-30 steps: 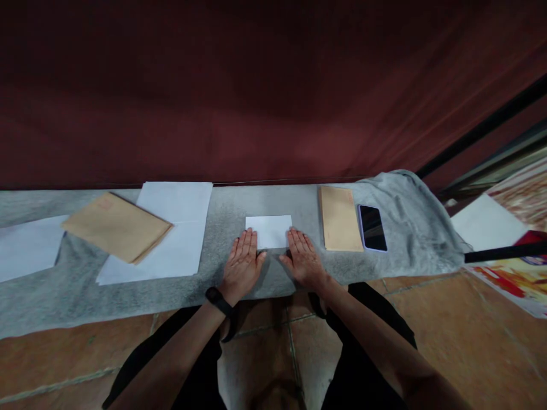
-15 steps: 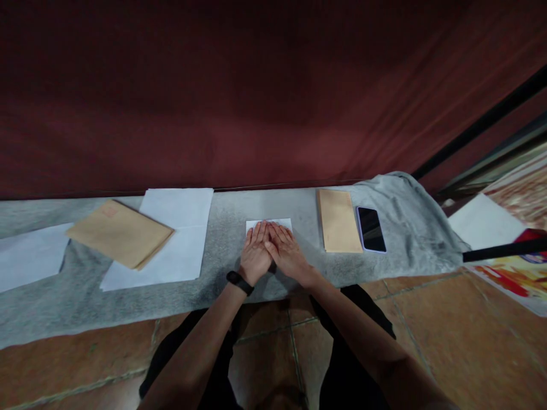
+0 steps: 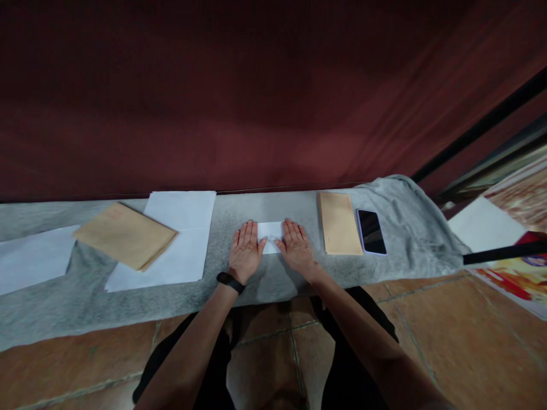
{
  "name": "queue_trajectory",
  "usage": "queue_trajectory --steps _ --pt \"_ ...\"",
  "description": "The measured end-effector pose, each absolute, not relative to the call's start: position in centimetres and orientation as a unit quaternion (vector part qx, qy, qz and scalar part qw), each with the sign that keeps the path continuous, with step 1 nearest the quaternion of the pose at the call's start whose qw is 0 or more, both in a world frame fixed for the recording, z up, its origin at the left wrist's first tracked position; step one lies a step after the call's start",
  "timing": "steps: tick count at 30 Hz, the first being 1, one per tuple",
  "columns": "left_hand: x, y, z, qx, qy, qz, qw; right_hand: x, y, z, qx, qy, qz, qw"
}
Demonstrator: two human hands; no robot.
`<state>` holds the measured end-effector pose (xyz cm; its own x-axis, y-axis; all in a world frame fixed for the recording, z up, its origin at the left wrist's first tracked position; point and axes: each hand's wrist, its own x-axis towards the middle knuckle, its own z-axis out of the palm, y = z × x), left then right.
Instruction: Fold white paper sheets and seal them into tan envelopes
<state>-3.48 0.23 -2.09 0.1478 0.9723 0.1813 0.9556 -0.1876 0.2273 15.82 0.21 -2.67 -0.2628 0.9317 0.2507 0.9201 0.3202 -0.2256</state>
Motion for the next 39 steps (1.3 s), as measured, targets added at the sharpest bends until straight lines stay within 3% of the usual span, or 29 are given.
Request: queue_trajectory --steps 14,19,30,35,39 --pt "-4.6 -1.1 -0.5 0.794 0.596 0.116 0.02 18.3 -0.3 -2.4 -0.599 -0.785 0.028 0.152" --pt "-4.6 -1.8 1.5 0.857 0.506 0.072 0.06 19.0 0.3 -1.8 -0.591 -0.794 0.063 0.131" --pt "-5.5 -0.7 2.0 0.862 0.494 0.087 0.076 21.0 1.0 -0.4 -0.498 -0.845 0.172 0.092" --pt "-6.0 0.2 2.8 0.796 0.536 0.248 0.136 21.2 1.7 0.6 -0.479 -0.832 0.209 0.188" --pt "-6.0 0.7 4.1 0.657 0.574 0.416 0.256 20.7 2.1 1.4 -0.491 -0.738 0.334 0.321"
